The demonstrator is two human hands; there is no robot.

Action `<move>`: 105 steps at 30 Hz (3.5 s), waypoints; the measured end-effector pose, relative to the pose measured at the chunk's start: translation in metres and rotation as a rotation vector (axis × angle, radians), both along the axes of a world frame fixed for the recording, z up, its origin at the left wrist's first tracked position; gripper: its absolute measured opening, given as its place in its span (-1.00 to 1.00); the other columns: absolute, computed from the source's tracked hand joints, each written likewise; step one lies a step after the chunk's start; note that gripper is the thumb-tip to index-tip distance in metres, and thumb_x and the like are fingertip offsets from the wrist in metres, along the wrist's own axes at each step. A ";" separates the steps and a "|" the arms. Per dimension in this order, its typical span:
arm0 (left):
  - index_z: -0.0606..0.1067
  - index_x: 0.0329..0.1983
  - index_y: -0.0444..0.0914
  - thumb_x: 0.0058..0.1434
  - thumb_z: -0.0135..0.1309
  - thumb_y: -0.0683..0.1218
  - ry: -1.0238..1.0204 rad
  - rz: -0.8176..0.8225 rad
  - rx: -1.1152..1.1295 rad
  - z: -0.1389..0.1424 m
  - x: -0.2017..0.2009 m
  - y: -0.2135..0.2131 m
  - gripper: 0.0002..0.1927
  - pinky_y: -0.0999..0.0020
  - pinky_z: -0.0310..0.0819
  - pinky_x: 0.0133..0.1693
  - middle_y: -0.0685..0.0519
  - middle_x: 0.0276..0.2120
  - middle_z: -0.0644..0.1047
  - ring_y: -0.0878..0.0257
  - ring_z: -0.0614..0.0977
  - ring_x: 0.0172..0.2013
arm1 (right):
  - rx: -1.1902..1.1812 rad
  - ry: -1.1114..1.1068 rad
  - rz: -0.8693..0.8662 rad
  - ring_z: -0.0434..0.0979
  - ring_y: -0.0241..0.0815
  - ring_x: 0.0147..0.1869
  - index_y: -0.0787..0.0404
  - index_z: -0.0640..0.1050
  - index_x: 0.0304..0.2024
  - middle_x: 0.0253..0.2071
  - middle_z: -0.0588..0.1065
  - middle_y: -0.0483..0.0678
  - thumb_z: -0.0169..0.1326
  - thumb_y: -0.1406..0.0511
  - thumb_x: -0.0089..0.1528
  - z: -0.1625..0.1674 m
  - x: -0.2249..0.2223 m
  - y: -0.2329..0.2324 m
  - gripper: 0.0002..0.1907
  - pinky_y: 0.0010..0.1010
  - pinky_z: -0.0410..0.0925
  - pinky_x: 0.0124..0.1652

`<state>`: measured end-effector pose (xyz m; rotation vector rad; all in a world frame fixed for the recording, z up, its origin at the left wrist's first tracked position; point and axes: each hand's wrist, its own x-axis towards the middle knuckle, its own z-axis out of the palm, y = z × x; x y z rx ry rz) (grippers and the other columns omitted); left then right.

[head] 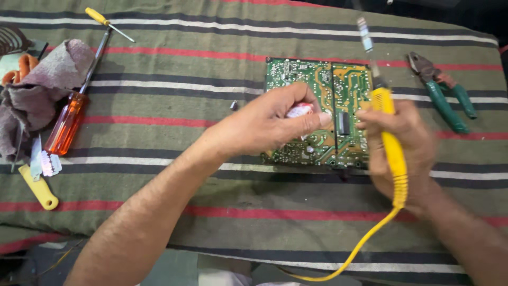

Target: The person repairs a circuit board on a cloth-covered workbench. They hold the board steady with one hand while applying a yellow soldering iron to its underside, feed solder to the joints, flip the board over to work on the other side, and use pliers to grip and adjust components and leads.

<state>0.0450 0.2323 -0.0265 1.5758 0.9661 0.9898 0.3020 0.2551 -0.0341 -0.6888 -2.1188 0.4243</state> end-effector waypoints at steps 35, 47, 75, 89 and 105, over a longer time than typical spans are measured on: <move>0.60 -0.27 -0.22 0.11 0.14 -0.15 0.344 0.118 0.345 0.008 0.001 -0.008 -0.87 0.17 0.54 -0.20 -0.03 -0.35 0.59 0.02 0.66 -0.25 | 0.291 -0.163 -0.004 0.45 0.09 -0.06 0.18 0.53 -0.09 -0.21 0.43 0.06 0.29 0.42 0.25 -0.007 -0.010 0.005 -0.77 -0.18 0.36 -0.15; 0.59 -0.26 -0.23 0.16 0.21 -0.08 0.584 0.362 0.304 0.020 -0.071 0.006 -0.85 0.12 0.54 -0.15 -0.05 -0.27 0.64 0.02 0.67 -0.18 | -0.270 0.267 0.062 0.54 -0.27 0.00 0.31 0.28 0.27 -0.06 0.48 -0.02 -0.09 0.31 0.53 -0.007 0.005 0.005 -0.69 -0.41 0.51 0.06; 0.63 -0.34 -0.19 0.04 0.30 -0.11 0.574 0.281 0.230 0.005 -0.069 0.019 -0.88 0.18 0.52 -0.26 0.03 -0.40 0.65 0.11 0.69 -0.31 | -0.798 0.622 0.158 0.59 -0.02 0.04 0.40 0.49 -0.04 -0.03 0.52 0.12 -0.05 0.25 0.61 -0.033 0.030 0.028 -0.70 -0.03 0.51 0.16; 0.64 -0.36 -0.18 0.03 0.31 -0.11 0.631 0.233 0.243 0.000 -0.069 0.023 -0.89 0.16 0.53 -0.23 0.06 -0.36 0.65 0.12 0.68 -0.27 | -0.790 0.536 0.091 0.60 -0.02 -0.02 0.42 0.51 -0.07 -0.11 0.52 0.13 -0.07 0.21 0.57 -0.026 0.029 0.027 -0.65 -0.04 0.52 0.12; 0.63 -0.39 -0.17 0.00 0.30 -0.10 0.684 0.252 0.278 -0.003 -0.066 0.024 -0.89 0.09 0.53 -0.23 0.03 -0.37 0.65 0.05 0.68 -0.27 | -0.765 0.469 0.092 0.60 -0.02 -0.04 0.44 0.53 -0.06 -0.15 0.53 0.16 -0.06 0.19 0.58 -0.022 0.025 0.025 -0.62 -0.08 0.52 0.13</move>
